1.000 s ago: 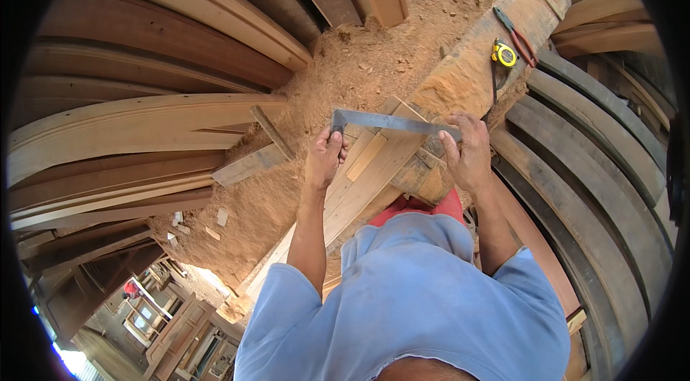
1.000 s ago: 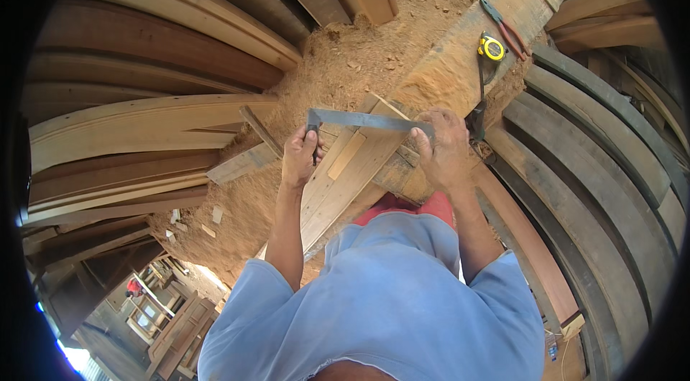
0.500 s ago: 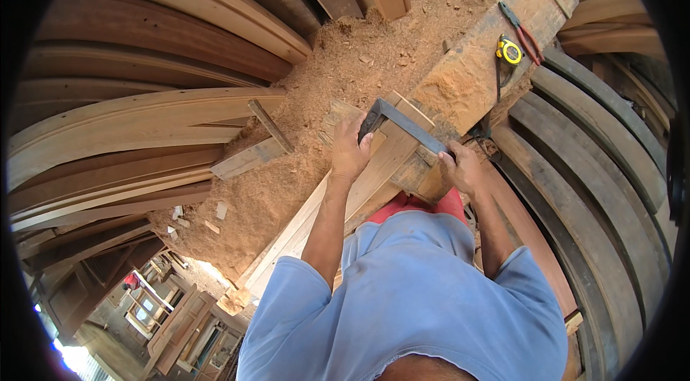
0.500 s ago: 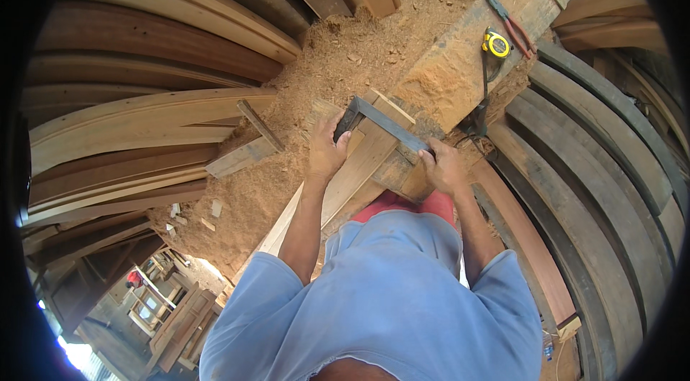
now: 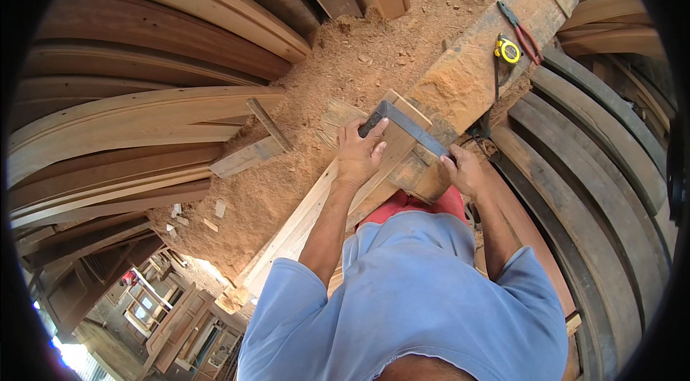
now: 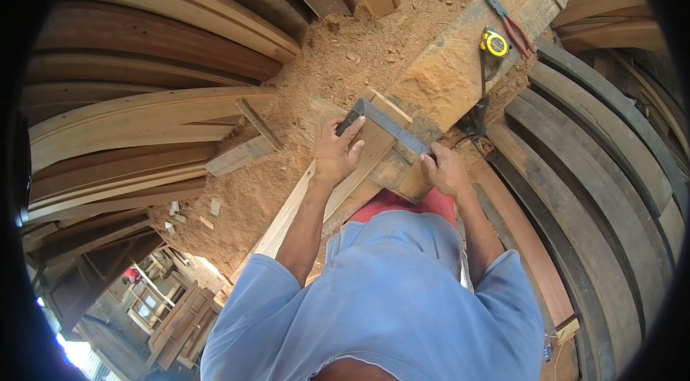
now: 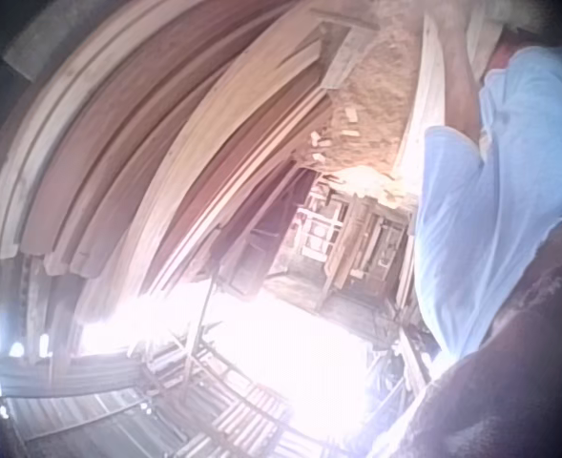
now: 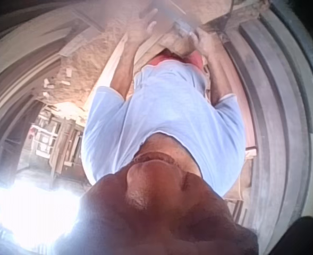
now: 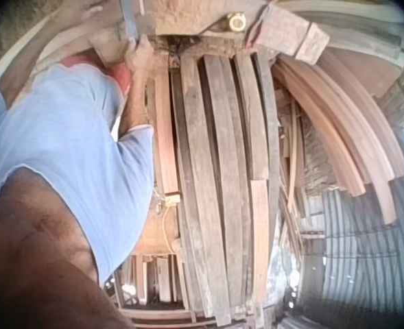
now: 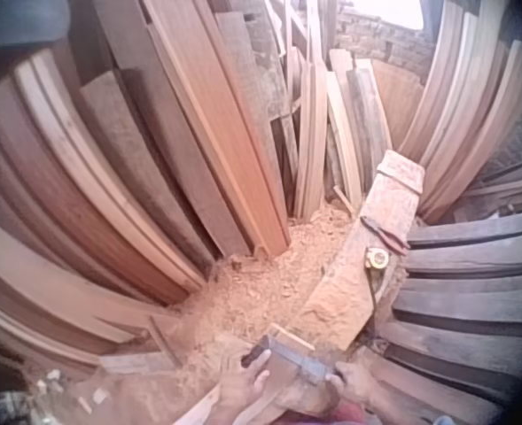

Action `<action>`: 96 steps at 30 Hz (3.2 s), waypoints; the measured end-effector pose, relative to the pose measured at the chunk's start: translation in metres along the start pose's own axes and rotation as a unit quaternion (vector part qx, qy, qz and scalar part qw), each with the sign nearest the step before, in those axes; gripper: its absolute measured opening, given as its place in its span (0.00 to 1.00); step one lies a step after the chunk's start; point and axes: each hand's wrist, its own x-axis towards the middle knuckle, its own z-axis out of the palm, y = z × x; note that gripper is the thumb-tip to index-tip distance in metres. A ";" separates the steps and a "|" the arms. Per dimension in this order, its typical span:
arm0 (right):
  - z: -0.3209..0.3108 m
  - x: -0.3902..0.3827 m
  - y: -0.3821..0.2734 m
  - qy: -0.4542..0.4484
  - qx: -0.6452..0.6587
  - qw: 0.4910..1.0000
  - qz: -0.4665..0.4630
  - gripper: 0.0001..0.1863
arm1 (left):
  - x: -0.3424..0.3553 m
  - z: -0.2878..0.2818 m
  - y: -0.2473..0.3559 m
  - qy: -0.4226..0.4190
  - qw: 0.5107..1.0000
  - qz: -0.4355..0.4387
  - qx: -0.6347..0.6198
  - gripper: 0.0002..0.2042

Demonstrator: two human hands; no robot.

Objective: The person selects a wooden plank from a stack, measures it with a tape measure, and marks it with a square. They then use a circular saw to cut the plank and a hand plane to smooth the cut edge.

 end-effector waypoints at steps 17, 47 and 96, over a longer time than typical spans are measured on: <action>0.032 0.037 -0.058 0.200 -0.051 0.965 -0.163 0.19 | 0.014 0.006 0.014 -0.033 0.999 0.009 0.011 0.27; 0.027 0.046 -0.050 0.197 -0.055 0.958 -0.199 0.13 | 0.021 0.009 0.017 -0.049 0.998 0.014 0.035 0.28; -0.109 0.123 -0.004 0.113 -0.313 0.941 -0.056 0.36 | 0.017 0.013 0.047 -0.061 0.995 -0.048 0.069 0.36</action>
